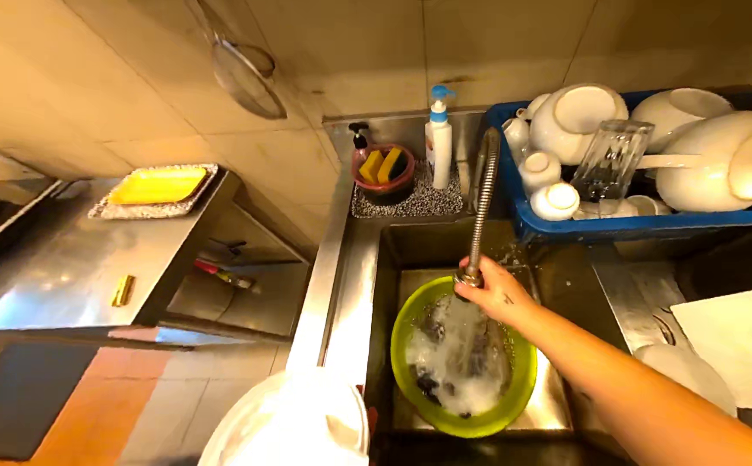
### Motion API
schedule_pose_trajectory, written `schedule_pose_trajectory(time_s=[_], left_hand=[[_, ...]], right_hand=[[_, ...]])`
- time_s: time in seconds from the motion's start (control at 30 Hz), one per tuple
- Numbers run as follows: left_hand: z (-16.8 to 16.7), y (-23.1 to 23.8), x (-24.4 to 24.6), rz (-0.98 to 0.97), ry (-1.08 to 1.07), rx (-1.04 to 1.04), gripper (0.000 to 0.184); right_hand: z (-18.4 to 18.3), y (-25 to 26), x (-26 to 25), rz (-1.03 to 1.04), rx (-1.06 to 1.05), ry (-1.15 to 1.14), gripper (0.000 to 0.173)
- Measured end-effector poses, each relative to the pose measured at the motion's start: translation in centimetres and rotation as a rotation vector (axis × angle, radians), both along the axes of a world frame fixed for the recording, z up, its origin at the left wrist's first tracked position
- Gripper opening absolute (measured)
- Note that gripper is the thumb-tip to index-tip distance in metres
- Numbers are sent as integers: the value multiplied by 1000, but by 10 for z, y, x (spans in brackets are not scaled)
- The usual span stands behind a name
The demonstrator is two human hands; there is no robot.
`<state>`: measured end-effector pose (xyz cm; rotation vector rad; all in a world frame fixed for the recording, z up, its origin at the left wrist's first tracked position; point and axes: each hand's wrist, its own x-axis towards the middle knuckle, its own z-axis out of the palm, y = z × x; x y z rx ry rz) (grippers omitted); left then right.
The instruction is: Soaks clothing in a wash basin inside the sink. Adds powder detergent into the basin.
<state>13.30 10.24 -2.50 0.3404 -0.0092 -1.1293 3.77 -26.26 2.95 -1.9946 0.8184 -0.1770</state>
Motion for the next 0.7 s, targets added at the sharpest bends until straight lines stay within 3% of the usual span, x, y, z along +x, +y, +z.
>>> schedule_pose_trajectory(time_s=[0.07,0.13,0.27,0.37,0.57,0.7], left_hand=[[2,-3,0,6,-23,9,69],[18,-13,-3,61,-51,114,59],[29,-10,-4,19,83,75,57],[24,-6,-5,71,1,191,55],[5,10,-7,44,105,73,72],[13,2,-9,14,11,104,74]], right_hand=[[-2,-2,24,28,-24,131,51],[-3,1,35,62,12,116,51],[-6,-6,28,45,-48,182,47],[-9,-9,19,65,-32,155,47],[-16,-9,1,52,30,98,47],[-13,-7,-1,46,49,95,48]])
